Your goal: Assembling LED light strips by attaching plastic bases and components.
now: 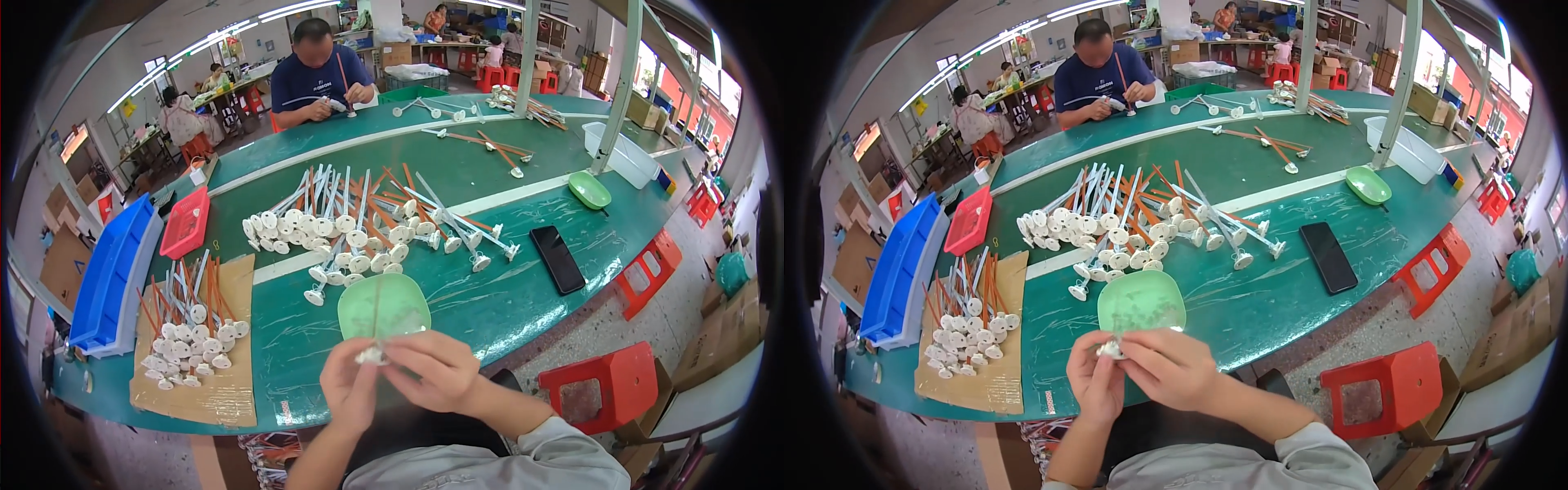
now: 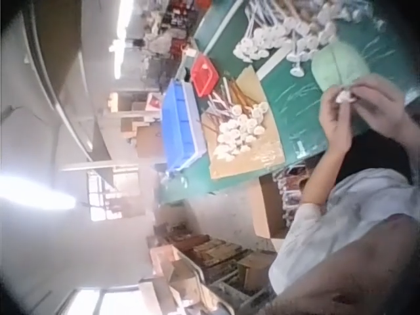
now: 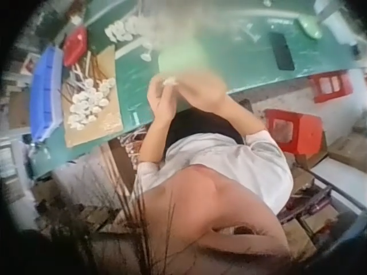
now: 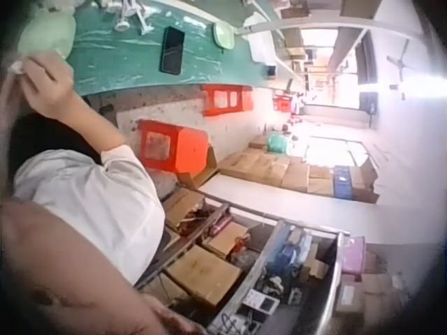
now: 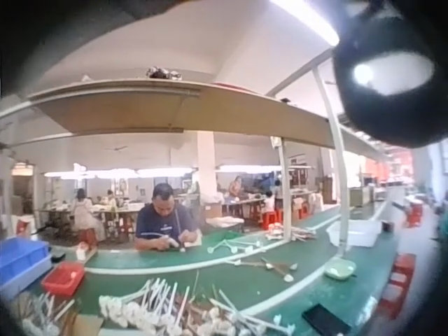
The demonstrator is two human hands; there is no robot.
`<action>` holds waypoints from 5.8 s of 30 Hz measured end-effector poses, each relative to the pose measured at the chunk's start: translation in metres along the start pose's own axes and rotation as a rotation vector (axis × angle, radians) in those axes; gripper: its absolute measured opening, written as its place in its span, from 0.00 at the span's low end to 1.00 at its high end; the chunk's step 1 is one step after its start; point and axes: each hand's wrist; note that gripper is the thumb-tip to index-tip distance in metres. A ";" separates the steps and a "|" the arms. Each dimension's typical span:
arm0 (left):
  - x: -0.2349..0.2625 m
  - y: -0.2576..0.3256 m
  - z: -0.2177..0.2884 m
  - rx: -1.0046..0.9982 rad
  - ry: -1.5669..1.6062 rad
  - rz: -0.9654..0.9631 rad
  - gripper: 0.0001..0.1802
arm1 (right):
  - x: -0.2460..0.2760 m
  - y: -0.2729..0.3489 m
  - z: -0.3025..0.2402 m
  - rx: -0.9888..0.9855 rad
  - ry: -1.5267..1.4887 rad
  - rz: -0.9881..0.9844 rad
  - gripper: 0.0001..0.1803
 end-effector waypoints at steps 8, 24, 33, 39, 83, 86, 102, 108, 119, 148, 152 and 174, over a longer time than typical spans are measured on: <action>-0.005 0.040 -0.006 0.016 0.362 0.123 0.17 | -0.030 0.037 -0.004 0.128 -0.122 0.040 0.16; 0.018 0.076 -0.007 0.090 0.542 0.108 0.17 | -0.034 0.044 -0.010 0.032 -0.299 -0.071 0.14; 0.042 0.104 -0.026 0.109 0.368 0.068 0.36 | -0.044 0.053 -0.012 -0.014 -0.409 0.029 0.15; 0.034 0.089 -0.008 0.176 0.549 0.154 0.32 | -0.030 0.043 -0.001 0.008 -0.535 -0.253 0.13; 0.057 0.036 -0.008 0.196 0.227 -0.017 0.39 | -0.043 -0.042 0.118 -0.357 0.012 -1.259 0.07; 0.059 0.038 -0.011 0.188 0.217 -0.026 0.34 | -0.041 -0.046 0.121 -0.310 -0.006 -1.309 0.08; 0.059 0.045 -0.012 0.192 0.240 -0.114 0.17 | -0.057 -0.046 0.119 -0.415 0.127 -1.249 0.08; 0.060 0.043 -0.014 0.167 0.127 -0.134 0.15 | -0.056 -0.046 0.122 -0.432 0.033 -1.211 0.06; 0.056 0.040 -0.011 0.138 0.193 -0.131 0.18 | -0.027 -0.035 0.105 -0.459 -0.147 -0.805 0.05; 0.006 0.073 0.009 0.017 0.356 0.128 0.34 | -0.024 0.042 -0.025 -0.285 -0.613 -0.088 0.09; 0.005 0.072 0.011 0.027 0.321 0.130 0.35 | -0.016 0.040 -0.026 -0.403 -0.658 -0.181 0.08; 0.028 0.070 0.018 0.123 0.343 0.038 0.28 | -0.019 0.044 -0.021 -0.230 -0.626 -0.245 0.11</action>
Point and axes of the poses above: each hand's wrist, its own y-axis away from the middle knuckle, its own x-axis out of the back of the hand, z = x × y, and after that the axes turned 8 degrees about -z, right-handed
